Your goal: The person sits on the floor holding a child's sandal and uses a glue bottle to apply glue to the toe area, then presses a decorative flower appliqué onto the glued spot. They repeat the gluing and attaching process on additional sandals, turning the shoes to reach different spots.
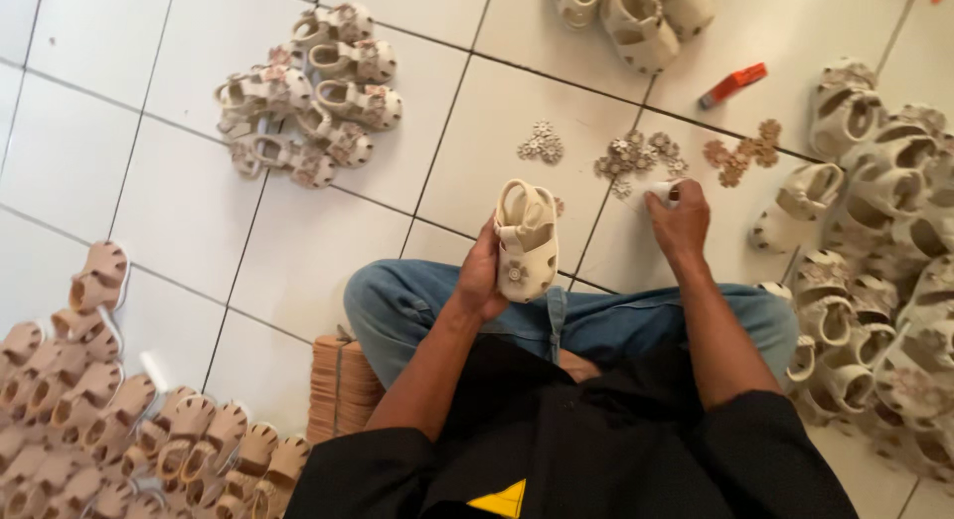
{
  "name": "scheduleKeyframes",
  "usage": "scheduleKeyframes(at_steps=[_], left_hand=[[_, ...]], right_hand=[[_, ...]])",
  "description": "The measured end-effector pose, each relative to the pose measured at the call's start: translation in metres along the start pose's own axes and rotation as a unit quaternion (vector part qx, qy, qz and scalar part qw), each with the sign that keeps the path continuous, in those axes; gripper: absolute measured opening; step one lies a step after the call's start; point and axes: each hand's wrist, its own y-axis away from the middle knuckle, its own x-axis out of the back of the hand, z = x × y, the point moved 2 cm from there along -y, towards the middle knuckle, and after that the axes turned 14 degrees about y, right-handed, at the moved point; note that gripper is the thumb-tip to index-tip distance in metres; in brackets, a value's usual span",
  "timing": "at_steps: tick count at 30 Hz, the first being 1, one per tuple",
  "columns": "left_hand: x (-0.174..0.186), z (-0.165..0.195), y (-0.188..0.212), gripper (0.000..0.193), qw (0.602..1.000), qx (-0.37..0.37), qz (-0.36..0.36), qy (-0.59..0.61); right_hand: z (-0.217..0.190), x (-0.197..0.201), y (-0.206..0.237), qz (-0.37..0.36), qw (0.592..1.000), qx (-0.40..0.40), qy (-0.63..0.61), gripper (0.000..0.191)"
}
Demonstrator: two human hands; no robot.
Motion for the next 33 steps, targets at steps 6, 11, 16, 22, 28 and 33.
scheduleKeyframes(at_steps=[6, 11, 16, 22, 28, 33], left_hand=[[0.023, -0.001, 0.003, 0.052, 0.998, 0.021, -0.052, 0.04], [0.021, -0.009, 0.009, 0.047, 0.995, 0.044, -0.053, 0.072], [0.009, -0.005, 0.027, 0.046, 0.989, 0.056, -0.101, 0.095], [0.003, 0.007, 0.04, 0.049, 0.993, 0.039, -0.079, 0.084], [0.005, 0.017, 0.048, 0.05, 0.991, 0.039, -0.093, 0.086], [0.008, 0.022, 0.051, 0.05, 0.993, 0.045, -0.073, 0.083]], right_hand=[[-0.031, 0.055, 0.037, -0.1, 0.981, -0.013, -0.164, 0.029], [-0.101, 0.151, 0.08, -0.125, 0.968, 0.017, -0.216, 0.024], [-0.161, 0.194, 0.1, -0.041, 0.987, 0.157, -0.007, 0.025], [-0.19, 0.198, 0.117, 0.013, 0.962, 0.27, 0.044, 0.023], [-0.207, 0.196, 0.123, 0.018, 0.952, 0.297, 0.066, 0.024], [-0.218, 0.193, 0.124, 0.025, 0.944, 0.315, 0.092, 0.024]])
